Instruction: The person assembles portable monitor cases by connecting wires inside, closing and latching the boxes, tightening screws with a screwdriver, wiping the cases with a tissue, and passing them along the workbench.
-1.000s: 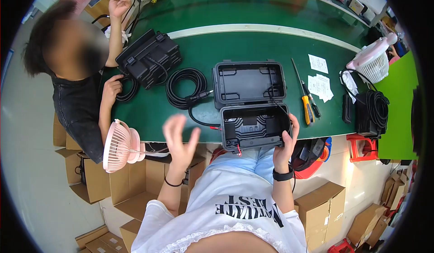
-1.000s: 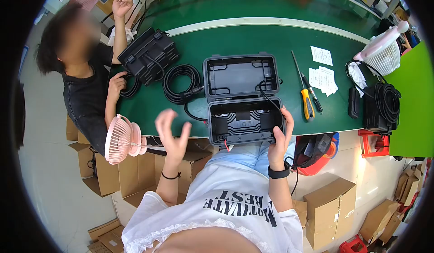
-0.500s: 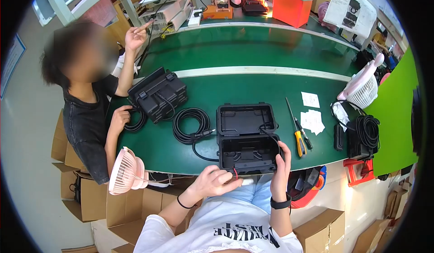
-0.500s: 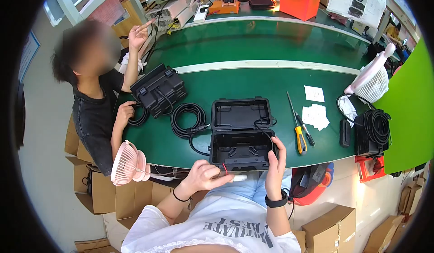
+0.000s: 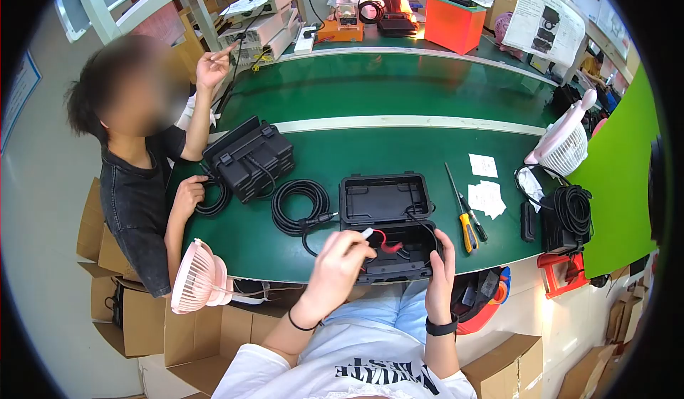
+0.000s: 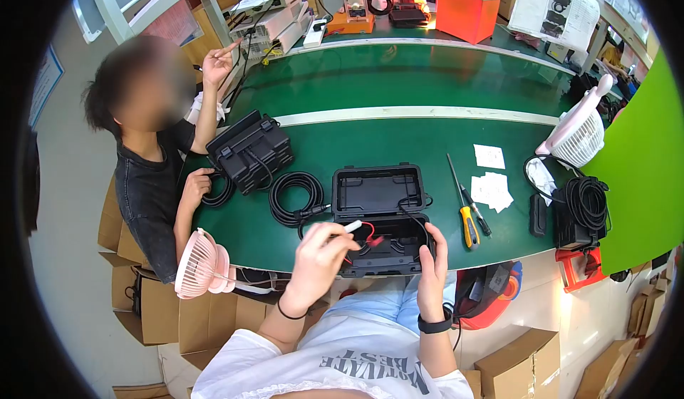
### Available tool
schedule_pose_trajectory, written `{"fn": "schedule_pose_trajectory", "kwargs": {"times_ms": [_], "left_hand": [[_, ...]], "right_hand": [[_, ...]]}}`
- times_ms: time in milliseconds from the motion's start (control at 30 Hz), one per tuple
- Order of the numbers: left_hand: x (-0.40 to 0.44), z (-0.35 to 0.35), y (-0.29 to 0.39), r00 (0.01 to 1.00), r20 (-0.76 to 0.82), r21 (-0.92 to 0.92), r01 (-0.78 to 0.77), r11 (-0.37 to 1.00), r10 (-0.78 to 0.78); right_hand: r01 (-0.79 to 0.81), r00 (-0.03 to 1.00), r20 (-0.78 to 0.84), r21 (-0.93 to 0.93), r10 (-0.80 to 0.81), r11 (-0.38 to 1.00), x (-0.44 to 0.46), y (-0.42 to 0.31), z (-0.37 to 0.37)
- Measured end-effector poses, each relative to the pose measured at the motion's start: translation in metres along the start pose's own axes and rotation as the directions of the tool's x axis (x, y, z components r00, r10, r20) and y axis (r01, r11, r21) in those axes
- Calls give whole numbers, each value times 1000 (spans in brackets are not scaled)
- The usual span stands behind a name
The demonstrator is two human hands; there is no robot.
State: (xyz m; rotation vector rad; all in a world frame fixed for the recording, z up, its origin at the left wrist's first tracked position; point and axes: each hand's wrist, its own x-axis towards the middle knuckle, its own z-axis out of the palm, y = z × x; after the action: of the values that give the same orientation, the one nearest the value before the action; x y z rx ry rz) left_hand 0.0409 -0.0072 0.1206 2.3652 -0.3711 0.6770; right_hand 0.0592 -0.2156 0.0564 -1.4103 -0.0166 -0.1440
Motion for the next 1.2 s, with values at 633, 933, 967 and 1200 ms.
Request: {"fn": "schedule_pose_trajectory", "kwargs": {"times_ms": [633,933,967,1200], "left_hand": [[-27,47,24,818,574,337,-196,921,-36],[-46,49,18,884,455,364,-296,883,109],[-46,48,18,881,461,341,-283,896,103],[-20,28,23,806,585,315,-122,941,-92]], "right_hand": [[157,986,100,-280,-134,947,72,-1,-25],[-78,967,235,-87,97,993,116,-2,-2],[-90,964,244,-83,108,992,117,1,-3],[93,958,274,-12,-86,996,111,-14,-10]]}}
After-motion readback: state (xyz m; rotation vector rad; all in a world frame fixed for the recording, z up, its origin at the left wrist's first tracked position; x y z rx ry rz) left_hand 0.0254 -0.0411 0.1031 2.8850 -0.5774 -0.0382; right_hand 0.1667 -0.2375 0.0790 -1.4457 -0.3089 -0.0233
